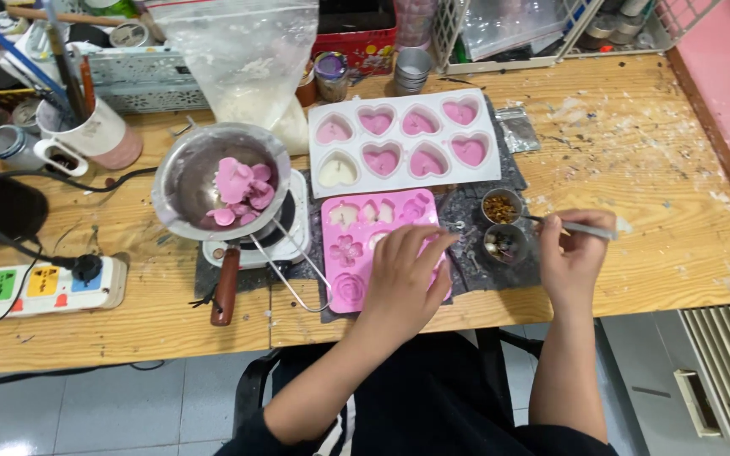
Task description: The person is decorating candle wax within silicone molds using small floral elements and managing melted wax in a pot.
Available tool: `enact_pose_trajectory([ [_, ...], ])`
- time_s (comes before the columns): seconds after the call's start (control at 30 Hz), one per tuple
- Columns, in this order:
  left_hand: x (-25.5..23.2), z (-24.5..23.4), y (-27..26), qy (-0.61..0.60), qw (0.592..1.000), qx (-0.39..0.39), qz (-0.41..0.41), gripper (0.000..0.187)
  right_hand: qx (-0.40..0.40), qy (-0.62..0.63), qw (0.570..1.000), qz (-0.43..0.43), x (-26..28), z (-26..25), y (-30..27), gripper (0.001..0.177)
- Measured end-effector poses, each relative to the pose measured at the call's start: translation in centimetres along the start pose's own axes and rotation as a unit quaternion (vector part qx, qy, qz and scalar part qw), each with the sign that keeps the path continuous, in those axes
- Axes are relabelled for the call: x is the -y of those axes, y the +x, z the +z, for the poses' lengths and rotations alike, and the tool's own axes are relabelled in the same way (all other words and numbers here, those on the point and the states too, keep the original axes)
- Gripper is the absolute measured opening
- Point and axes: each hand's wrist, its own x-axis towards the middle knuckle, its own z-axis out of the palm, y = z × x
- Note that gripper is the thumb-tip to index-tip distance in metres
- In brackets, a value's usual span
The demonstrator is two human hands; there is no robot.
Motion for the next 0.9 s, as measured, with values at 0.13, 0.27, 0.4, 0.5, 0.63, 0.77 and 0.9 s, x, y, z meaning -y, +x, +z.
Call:
enact_pose_trajectory([
  [0.13,-0.3,3.8,3.8,0.006,0.999,0.04,0.036,0.056,0.01,-0.018,1.0,0.011,-1.5,-0.7,1.1,0.023],
  [0.27,0.8,8.8,5.9,0.002,0.995,0.097,0.038,0.081,0.052,-0.062,0.997,0.004,-1.5,-1.0,1.5,0.021],
  [0.4,1.6,11.0,6.7,0.05,0.987,0.153,0.002,0.093,0.079,-0.147,0.986,-0.025,-1.1,-1.2,1.9,0.018],
  [0.5,1.6,11.2,6.7,0.04,0.991,0.128,0.011,0.095,0.079,-0.108,0.991,-0.028,-1.5,-1.4,1.9,0.023],
  [0.63,1.2,10.9,7.1,0.02,0.99,0.139,0.021,0.094,0.085,-0.137,0.986,-0.041,-1.6,-1.5,1.7,0.023],
  [0.77,1.8,11.5,7.1,0.067,0.984,0.163,0.009,0.096,0.09,-0.138,0.985,-0.044,-1.6,-1.4,1.8,0.023],
  [0.9,1.9,11.7,6.8,0.037,0.988,0.15,0.016,0.097,0.09,-0.127,0.987,-0.043,-1.6,-1.5,1.7,0.025],
])
